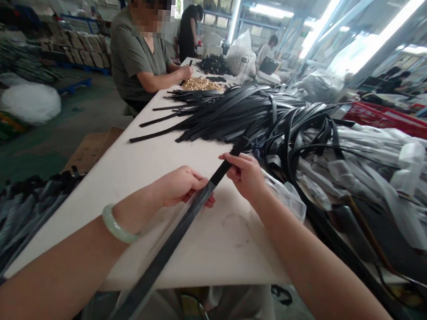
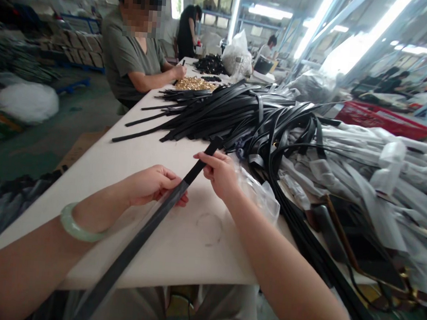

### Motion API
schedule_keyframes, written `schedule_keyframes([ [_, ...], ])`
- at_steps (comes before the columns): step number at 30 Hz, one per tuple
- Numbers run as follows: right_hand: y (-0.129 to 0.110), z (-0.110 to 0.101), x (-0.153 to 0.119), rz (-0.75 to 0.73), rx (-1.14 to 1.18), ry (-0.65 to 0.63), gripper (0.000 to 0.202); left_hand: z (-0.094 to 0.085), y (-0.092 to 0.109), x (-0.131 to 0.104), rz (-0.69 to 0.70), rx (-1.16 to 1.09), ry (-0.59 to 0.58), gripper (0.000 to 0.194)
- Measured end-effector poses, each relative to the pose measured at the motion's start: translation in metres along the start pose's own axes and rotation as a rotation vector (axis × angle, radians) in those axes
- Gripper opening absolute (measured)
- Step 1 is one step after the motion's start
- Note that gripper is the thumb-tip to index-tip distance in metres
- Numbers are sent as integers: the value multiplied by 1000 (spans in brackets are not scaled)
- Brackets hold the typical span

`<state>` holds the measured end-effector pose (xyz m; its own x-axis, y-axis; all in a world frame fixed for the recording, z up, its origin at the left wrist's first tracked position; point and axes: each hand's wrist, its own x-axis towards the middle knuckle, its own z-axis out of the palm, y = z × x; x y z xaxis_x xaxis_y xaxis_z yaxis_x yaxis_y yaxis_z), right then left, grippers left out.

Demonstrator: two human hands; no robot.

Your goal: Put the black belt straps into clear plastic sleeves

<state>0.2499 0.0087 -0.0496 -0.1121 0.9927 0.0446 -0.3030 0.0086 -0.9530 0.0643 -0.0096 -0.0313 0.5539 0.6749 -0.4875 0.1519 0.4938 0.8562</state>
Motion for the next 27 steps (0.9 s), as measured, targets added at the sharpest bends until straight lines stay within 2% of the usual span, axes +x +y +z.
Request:
schedule_keyframes([
  [2, 3, 9, -7, 43, -122, -109, 29, -2, -2, 4, 74, -70, 73, 25],
  [5, 9, 19, -14, 68, -259, -190, 36, -5, -3, 8, 92, -114, 133, 23],
  [9, 15, 15, -11, -57, -473, -211, 35, -8, -3, 10, 83, -84, 151, 22],
  [11, 16, 11, -7, -153, -576, -172, 32, -11, -2, 9, 38, -91, 89, 39],
  [13, 15, 6, -4, -204, -618, -62, 31, -16, 0, 5, -43, -86, -33, 62],
  [15, 12, -1, 0, -209, -564, 94, 31, -22, 3, -4, -105, -5, -155, 71],
  [19, 6, -17, 9, -286, -353, 342, 31, -29, 7, -31, -61, 167, -322, 55],
  [21, 4, -23, 12, -347, -298, 409, 30, -29, 7, -44, -19, 191, -343, 49],
  [23, 3, -25, 11, -310, -206, 377, 29, -29, 4, -54, 14, 184, -302, 39],
  [27, 0, -22, 5, -31, 71, 181, 25, -32, -5, -65, 46, 104, -182, 25],
])
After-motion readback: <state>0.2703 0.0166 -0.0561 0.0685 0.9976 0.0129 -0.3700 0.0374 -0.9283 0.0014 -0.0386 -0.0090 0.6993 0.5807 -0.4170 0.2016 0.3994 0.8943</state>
